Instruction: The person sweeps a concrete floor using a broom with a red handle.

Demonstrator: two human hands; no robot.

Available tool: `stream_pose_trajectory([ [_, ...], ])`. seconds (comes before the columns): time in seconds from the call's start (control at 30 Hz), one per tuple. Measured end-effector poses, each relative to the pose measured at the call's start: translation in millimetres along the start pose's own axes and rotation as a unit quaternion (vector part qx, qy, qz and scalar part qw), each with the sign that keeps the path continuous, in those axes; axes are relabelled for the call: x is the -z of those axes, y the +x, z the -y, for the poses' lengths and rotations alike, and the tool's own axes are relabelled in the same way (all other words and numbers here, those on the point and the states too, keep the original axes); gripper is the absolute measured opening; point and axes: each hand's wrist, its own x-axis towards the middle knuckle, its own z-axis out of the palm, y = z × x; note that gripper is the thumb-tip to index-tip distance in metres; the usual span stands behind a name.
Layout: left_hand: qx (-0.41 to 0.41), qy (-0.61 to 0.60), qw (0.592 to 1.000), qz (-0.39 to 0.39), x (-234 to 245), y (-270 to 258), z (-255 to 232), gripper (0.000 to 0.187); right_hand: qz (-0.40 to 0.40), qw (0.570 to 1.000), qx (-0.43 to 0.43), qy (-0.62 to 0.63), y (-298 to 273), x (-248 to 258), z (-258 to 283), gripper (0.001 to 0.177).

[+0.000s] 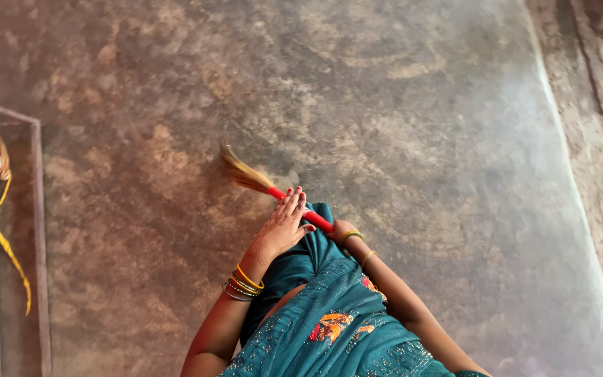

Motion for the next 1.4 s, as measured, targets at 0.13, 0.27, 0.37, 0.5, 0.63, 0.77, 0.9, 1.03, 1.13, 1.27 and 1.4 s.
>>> stream_pose_trajectory([
  [0.13,-0.004,0.026,1.0,-0.005,4,-8,20,0.093,0.026,0.982,-0.122,0.139,-14,5,-33,0.034],
  [0.27,0.003,0.032,0.999,0.009,10,-10,36,0.095,-0.003,0.912,-0.266,0.313,-24,3,-101,0.033],
  [0.37,-0.005,0.033,0.999,0.009,16,-6,44,0.096,-0.071,0.859,-0.33,0.385,-23,7,-124,0.035],
  [0.5,-0.003,0.017,1.0,0.011,25,-3,51,0.097,-0.173,0.803,-0.357,0.445,-12,34,-97,0.035],
  [0.63,0.003,0.019,1.0,0.014,32,-5,57,0.096,-0.207,0.806,-0.305,0.463,-16,57,-56,0.035],
  [0.77,0.003,0.019,0.999,0.036,37,-4,60,0.095,-0.17,0.895,-0.25,0.329,-16,60,-34,0.038],
  [0.9,0.0,0.011,1.0,0.028,42,-2,61,0.094,-0.089,0.965,-0.156,0.191,10,56,-9,0.041],
  [1.03,0.007,0.007,1.0,0.008,48,2,61,0.093,-0.093,0.994,0.004,0.049,50,48,29,0.059],
  [1.13,0.026,0.004,1.0,-0.009,51,8,63,0.093,-0.004,0.999,0.035,0.013,78,42,61,0.063],
  [1.27,0.064,-0.01,0.998,-0.023,55,18,70,0.094,0.032,0.996,0.047,-0.075,93,46,80,0.054],
  [1.4,0.069,-0.002,0.997,-0.036,59,35,73,0.095,-0.017,0.998,0.059,-0.016,97,86,49,0.057],
])
